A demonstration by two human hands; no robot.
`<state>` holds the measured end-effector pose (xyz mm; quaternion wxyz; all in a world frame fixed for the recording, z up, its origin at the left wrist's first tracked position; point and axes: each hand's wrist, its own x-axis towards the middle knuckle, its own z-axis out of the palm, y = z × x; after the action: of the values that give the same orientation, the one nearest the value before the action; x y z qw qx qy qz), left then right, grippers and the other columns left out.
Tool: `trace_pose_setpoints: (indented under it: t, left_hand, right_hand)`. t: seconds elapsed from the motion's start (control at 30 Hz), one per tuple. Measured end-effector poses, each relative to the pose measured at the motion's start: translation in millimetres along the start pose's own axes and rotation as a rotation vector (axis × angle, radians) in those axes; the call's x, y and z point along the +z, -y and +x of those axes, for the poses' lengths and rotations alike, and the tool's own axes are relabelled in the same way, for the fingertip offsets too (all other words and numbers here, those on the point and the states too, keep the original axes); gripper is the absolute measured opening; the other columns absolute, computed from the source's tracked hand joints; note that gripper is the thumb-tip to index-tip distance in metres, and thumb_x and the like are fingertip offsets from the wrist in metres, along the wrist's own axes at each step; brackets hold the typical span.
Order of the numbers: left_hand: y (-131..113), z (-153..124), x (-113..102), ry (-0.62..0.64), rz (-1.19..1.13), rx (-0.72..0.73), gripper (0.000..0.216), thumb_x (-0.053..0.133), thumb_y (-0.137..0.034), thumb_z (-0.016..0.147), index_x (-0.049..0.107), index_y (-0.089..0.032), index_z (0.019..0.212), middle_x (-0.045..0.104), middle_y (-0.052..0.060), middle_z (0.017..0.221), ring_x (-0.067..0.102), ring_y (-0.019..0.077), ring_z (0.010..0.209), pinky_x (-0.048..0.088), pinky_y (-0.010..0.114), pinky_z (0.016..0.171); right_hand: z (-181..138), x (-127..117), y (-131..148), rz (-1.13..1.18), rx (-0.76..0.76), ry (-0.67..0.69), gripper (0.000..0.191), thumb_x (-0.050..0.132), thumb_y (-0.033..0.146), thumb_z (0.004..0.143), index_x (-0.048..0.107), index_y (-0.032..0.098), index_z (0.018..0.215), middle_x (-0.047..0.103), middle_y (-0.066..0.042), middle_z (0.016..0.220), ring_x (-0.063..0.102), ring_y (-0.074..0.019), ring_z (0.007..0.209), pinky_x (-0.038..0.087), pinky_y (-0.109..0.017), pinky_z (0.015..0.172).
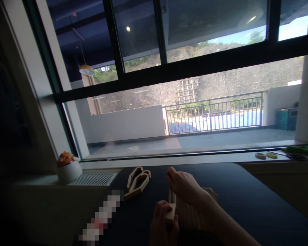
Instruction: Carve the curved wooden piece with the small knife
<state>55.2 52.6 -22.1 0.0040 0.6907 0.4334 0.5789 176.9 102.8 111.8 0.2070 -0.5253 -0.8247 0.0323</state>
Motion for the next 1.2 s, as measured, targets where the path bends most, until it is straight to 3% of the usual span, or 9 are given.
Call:
trace_pose_setpoints:
  t: [0.17, 0.4, 0.5, 0.87, 1.2]
  left_hand:
    - [2, -1, 2, -0.004, -0.005, 0.007, 0.016, 0.042, -0.014, 0.078, 0.050, -0.021, 0.090, 0.055, 0.006, 0.090, 0.057, 0.0173, 0.080, 0.050, 0.029, 0.071]
    - [2, 0, 2, -0.023, 0.013, 0.037, 0.014, 0.043, -0.015, 0.079, 0.050, -0.020, 0.090, 0.055, 0.007, 0.090, 0.057, 0.0181, 0.082, 0.050, 0.029, 0.071]
    - [1, 0, 1, -0.015, 0.013, 0.036, 0.014, 0.043, -0.015, 0.079, 0.050, -0.021, 0.090, 0.055, 0.007, 0.089, 0.057, 0.0178, 0.081, 0.050, 0.028, 0.070]
    - [0, 0, -2, 0.008, -0.007, 0.012, 0.016, 0.042, -0.015, 0.079, 0.051, -0.021, 0.090, 0.055, 0.007, 0.090, 0.057, 0.0179, 0.080, 0.050, 0.029, 0.072]
    - [0, 0, -1, 0.005, -0.012, -0.005, 0.015, 0.042, -0.015, 0.079, 0.051, -0.021, 0.090, 0.055, 0.007, 0.089, 0.057, 0.0179, 0.080, 0.050, 0.028, 0.071]
  right_hand:
    - [1, 1, -2, -0.036, 0.002, -0.023, 0.018, 0.038, 0.033, 0.092, 0.051, 0.021, 0.089, 0.065, -0.003, 0.072, 0.058, -0.0149, 0.059, 0.023, -0.025, 0.050]
    - [2, 9, 21, 0.030, -0.120, -0.064, 0.019, 0.035, 0.022, 0.091, 0.054, 0.021, 0.092, 0.064, -0.003, 0.080, 0.056, -0.0125, 0.065, 0.026, -0.023, 0.053]
    - [3, 11, 25, 0.062, -0.100, -0.047, 0.020, 0.034, 0.023, 0.090, 0.054, 0.021, 0.093, 0.064, -0.003, 0.081, 0.056, -0.0123, 0.066, 0.028, -0.023, 0.054]
    - [0, 5, 18, 0.062, -0.043, 0.015, 0.027, 0.029, 0.024, 0.091, 0.049, 0.020, 0.108, 0.066, -0.007, 0.089, 0.060, -0.0171, 0.074, 0.034, -0.026, 0.060]
    - [2, 10, 15, 0.030, -0.056, -0.047, 0.021, 0.032, 0.025, 0.091, 0.051, 0.023, 0.098, 0.064, -0.002, 0.080, 0.057, -0.0137, 0.065, 0.030, -0.023, 0.056]
